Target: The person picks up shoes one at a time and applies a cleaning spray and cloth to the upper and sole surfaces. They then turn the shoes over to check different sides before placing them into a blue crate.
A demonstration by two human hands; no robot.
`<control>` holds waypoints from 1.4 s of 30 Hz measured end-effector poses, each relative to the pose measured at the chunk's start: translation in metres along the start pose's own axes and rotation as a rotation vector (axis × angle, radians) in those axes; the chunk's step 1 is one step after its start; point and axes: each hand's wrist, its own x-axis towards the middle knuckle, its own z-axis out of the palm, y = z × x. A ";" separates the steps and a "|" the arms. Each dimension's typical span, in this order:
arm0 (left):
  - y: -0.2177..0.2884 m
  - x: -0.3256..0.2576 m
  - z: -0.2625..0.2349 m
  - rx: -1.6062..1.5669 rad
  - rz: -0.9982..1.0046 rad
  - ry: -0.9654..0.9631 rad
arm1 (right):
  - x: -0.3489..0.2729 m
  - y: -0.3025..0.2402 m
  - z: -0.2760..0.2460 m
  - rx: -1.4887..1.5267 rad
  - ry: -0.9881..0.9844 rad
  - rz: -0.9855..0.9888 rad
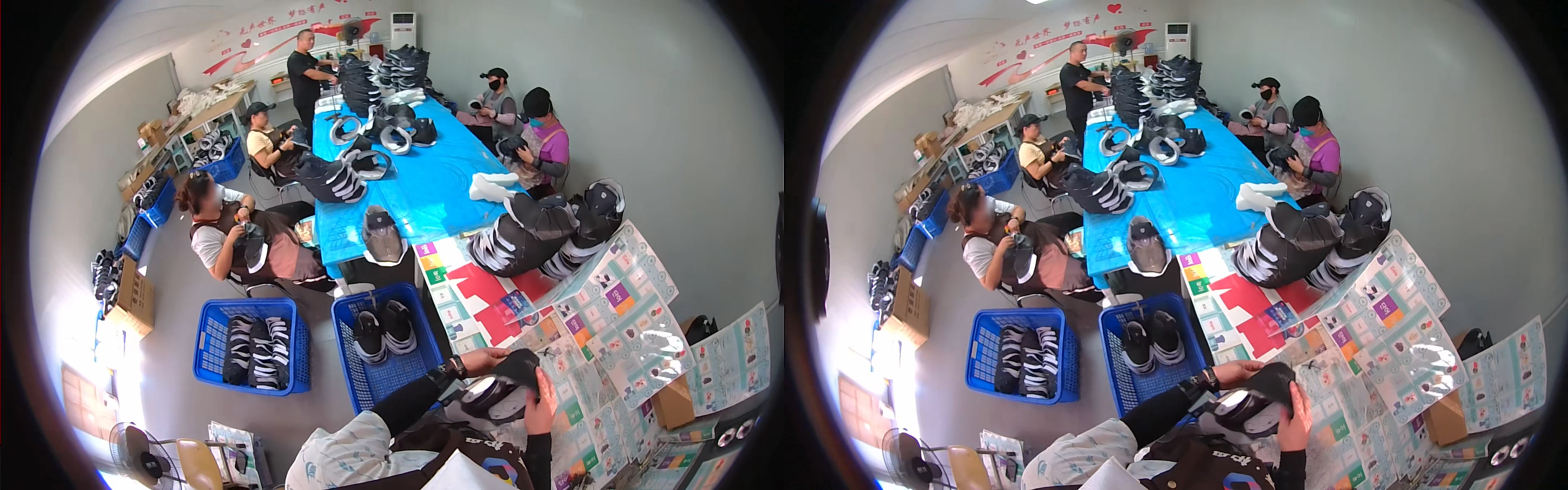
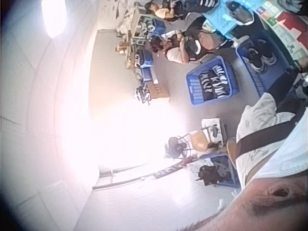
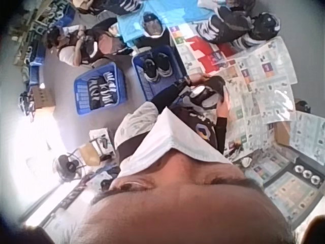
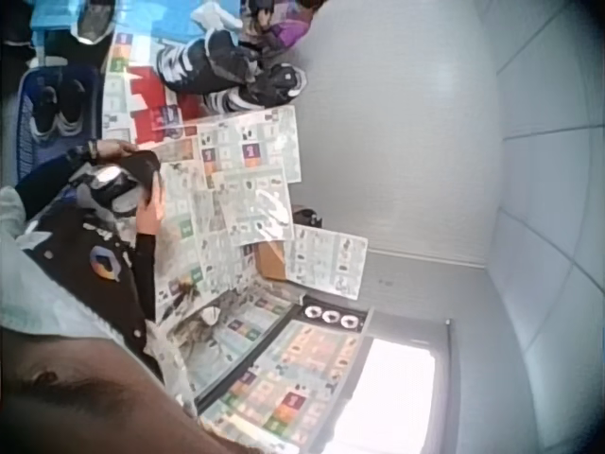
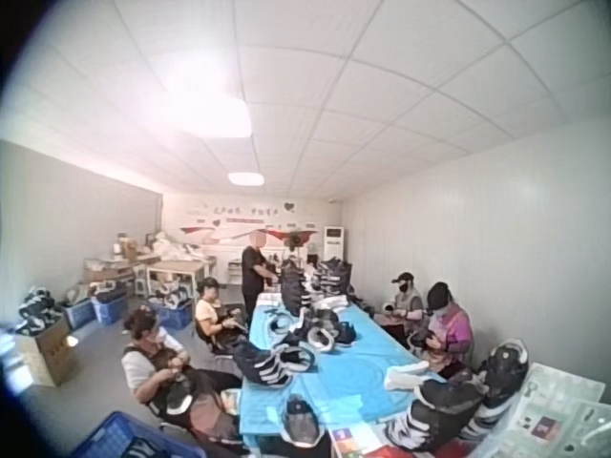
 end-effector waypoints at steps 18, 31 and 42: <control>-0.045 0.041 0.028 1.280 0.403 -0.203 | -0.138 0.073 0.006 0.201 0.382 0.509; -0.116 0.082 0.073 1.320 0.180 0.124 | -0.165 0.102 -0.008 0.227 0.605 0.977; -0.159 0.108 0.128 0.648 -0.342 0.180 | -0.196 0.133 -0.106 0.485 0.420 0.621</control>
